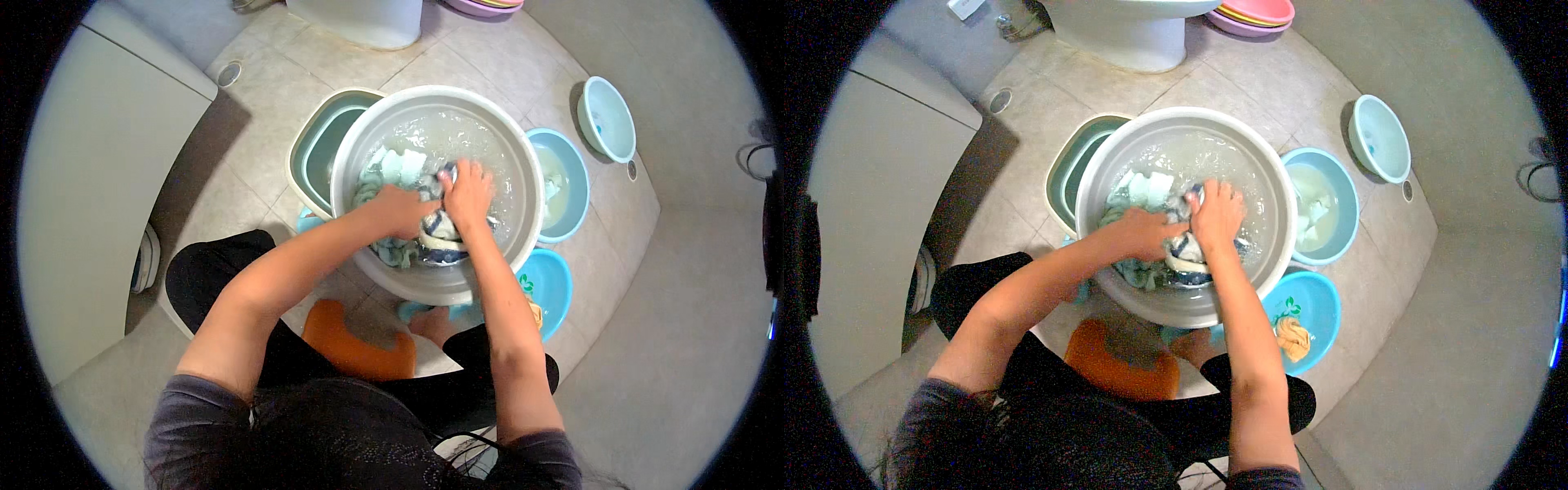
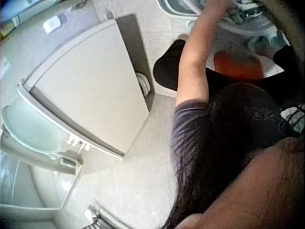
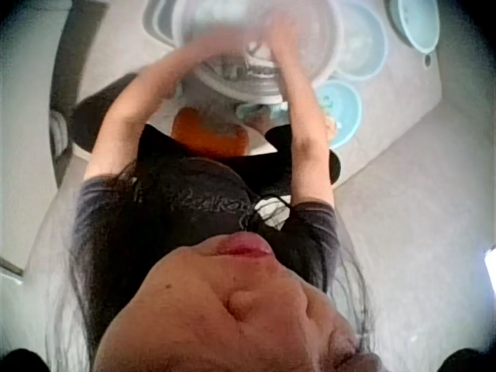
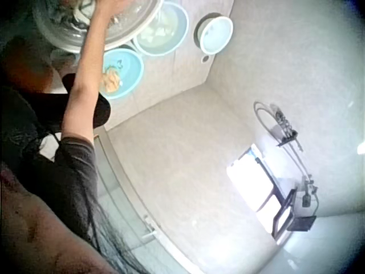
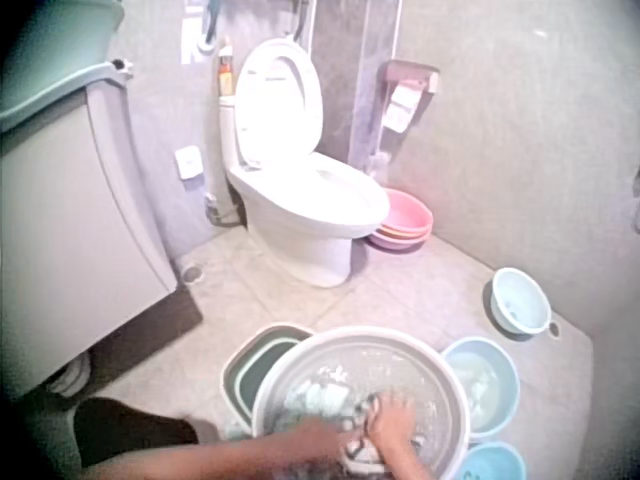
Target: The person sits on a small stool in a bathroom and hand-washes clothes in a large white basin filled with water. They repeatedly submerge, agitate, and wring out a dark blue garment and a light green cloth, using both hands to scrub the fabric.
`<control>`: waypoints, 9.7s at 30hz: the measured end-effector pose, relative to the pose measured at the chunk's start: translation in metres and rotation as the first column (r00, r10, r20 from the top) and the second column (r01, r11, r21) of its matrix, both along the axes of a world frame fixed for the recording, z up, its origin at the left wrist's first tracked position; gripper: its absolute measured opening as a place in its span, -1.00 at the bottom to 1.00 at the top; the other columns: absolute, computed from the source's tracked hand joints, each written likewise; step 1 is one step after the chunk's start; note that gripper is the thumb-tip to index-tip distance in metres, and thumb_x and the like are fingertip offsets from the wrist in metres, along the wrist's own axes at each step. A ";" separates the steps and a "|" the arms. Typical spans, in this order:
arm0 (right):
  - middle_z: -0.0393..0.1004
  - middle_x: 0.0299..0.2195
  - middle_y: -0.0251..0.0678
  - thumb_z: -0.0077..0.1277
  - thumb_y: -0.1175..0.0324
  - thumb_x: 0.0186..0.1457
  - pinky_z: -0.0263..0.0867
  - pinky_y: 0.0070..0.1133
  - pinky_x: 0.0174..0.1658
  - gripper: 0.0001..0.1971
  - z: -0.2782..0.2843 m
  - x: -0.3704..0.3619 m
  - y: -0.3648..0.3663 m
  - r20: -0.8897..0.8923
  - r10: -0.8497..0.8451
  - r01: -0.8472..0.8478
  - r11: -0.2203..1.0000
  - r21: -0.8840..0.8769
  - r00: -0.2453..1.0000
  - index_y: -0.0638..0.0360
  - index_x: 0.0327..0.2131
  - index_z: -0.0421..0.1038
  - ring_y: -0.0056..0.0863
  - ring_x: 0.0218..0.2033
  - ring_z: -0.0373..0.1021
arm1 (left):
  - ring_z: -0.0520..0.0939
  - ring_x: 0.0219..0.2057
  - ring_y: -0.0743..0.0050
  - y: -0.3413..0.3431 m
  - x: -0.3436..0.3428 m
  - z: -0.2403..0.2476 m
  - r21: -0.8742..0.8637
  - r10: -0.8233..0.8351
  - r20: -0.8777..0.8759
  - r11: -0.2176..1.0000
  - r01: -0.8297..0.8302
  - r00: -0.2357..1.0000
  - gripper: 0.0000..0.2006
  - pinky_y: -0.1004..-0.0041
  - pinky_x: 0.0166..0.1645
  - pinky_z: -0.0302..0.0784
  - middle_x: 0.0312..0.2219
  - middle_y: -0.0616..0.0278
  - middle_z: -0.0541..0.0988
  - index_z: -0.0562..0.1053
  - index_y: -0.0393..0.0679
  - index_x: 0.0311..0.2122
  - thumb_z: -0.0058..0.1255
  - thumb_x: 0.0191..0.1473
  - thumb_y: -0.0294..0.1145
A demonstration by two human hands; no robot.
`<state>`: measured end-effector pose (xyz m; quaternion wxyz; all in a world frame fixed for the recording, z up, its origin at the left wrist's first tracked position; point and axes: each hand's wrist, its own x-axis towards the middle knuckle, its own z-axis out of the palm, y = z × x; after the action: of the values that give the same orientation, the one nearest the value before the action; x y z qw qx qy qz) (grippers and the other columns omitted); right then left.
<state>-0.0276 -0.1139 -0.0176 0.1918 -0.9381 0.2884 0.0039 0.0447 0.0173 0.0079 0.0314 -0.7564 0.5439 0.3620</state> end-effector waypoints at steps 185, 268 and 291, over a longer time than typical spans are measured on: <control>0.44 -0.39 -0.26 -0.24 0.57 -0.11 0.22 -0.56 -0.19 -0.68 0.053 -0.044 -0.050 0.421 -0.347 -0.037 0.733 0.679 0.838 0.08 -0.23 0.37 -0.46 -0.30 0.35 | 0.47 -0.49 0.30 -0.024 0.085 0.039 -0.389 0.684 -0.432 0.447 -0.806 0.588 -0.75 0.36 -0.37 0.37 -0.53 0.13 0.42 0.24 -0.18 -0.32 -0.13 -0.23 -0.58; 0.30 -0.13 -0.14 -0.37 -0.11 0.07 0.22 -0.33 -0.10 -0.44 -0.011 -0.020 -0.009 -0.192 -0.882 -0.432 -0.388 0.814 0.431 0.20 -0.12 0.22 -0.24 -0.15 0.27 | 0.46 -0.37 0.37 -0.042 0.033 0.063 0.297 0.025 -0.927 0.659 -0.690 -0.375 -0.82 0.43 -0.18 0.38 -0.48 0.21 0.44 0.40 -0.20 -0.43 -0.01 -0.19 -0.35; 0.38 -0.37 -0.03 -0.11 0.24 0.00 0.22 -0.36 -0.24 -0.76 0.061 0.005 0.022 0.557 -0.691 0.249 0.703 0.667 0.461 0.20 -0.31 0.28 -0.04 -0.32 0.32 | 0.55 -0.36 0.39 -0.021 0.031 0.007 0.314 0.177 -0.949 0.494 -0.811 -0.260 -0.73 0.41 -0.28 0.52 -0.36 0.13 0.49 0.30 -0.20 -0.16 -0.11 -0.01 -0.42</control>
<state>-0.0226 -0.0920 0.0432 0.5222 -0.6343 0.4218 -0.3835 0.0754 -0.0035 0.0152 -0.6830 -0.4317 0.0771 0.5841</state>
